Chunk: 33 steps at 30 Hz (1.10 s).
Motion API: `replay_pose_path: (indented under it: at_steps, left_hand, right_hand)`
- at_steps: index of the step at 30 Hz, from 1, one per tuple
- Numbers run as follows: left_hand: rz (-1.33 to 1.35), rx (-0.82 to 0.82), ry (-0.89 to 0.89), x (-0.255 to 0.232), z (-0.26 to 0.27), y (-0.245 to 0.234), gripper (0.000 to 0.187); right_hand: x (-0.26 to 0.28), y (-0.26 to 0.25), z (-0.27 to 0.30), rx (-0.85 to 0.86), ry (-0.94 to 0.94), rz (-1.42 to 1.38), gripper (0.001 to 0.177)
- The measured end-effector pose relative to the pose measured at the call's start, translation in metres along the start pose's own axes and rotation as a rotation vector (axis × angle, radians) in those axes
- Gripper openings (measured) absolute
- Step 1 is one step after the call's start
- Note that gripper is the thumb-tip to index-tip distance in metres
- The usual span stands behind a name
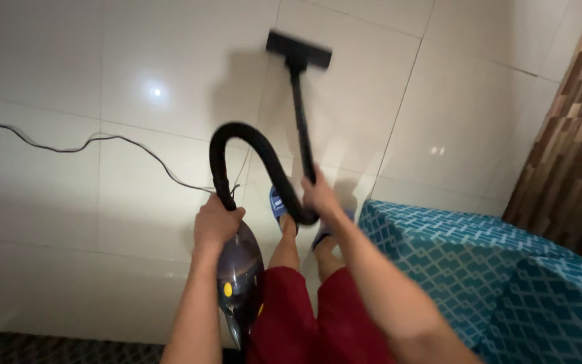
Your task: The person vacuums a tiled floor using a canister vacuum cleaner with a floor nozzle. They move the vacuum back and forth across the floor, cleaning around a patterned rug and near a bed with a blue patterned cover.
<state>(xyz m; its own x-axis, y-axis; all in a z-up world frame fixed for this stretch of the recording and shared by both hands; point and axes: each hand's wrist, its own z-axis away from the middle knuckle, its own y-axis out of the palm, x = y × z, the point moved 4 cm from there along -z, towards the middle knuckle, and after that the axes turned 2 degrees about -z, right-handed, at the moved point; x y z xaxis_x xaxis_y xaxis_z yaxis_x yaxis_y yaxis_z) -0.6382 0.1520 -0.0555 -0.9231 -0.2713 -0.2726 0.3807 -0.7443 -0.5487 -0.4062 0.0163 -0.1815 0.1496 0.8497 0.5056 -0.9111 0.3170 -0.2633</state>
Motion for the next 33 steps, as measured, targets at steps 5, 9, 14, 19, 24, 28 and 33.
replay_pose_path:
  at_steps: [5,9,14,19,24,28,33]
  left_hand:
    - [-0.024,0.021,0.001,-0.008,0.016,0.003,0.05]
    - [-0.095,0.064,0.006,-0.026,0.029,0.007,0.048]
    - [-0.112,0.083,0.02,-0.054,0.04,0.009,0.048]
    - [-0.183,0.073,0.033,-0.093,0.042,0.014,0.048]
    - [-0.251,0.112,-0.001,-0.143,0.033,0.035,0.046]
    - [-0.282,0.053,0.074,-0.188,0.022,0.057,0.047]
    - [-0.321,0.04,0.018,-0.262,0.005,0.084,0.05]
  right_hand:
    - [-0.051,0.01,0.057,0.027,-0.172,-0.018,0.059]
    - [-0.055,0.01,0.113,0.046,0.145,-0.197,0.062]
    - [-0.057,0.009,0.159,0.117,0.419,-0.556,0.063]
    - [-0.09,0.0,0.131,-0.084,-0.099,-0.159,0.056]
    - [-0.069,-0.04,0.095,-0.057,0.079,-0.302,0.058]
    - [-0.02,-0.099,0.05,-0.085,0.048,-0.444,0.057]
    - [0.025,-0.173,-0.015,-0.15,0.209,-0.562,0.058]
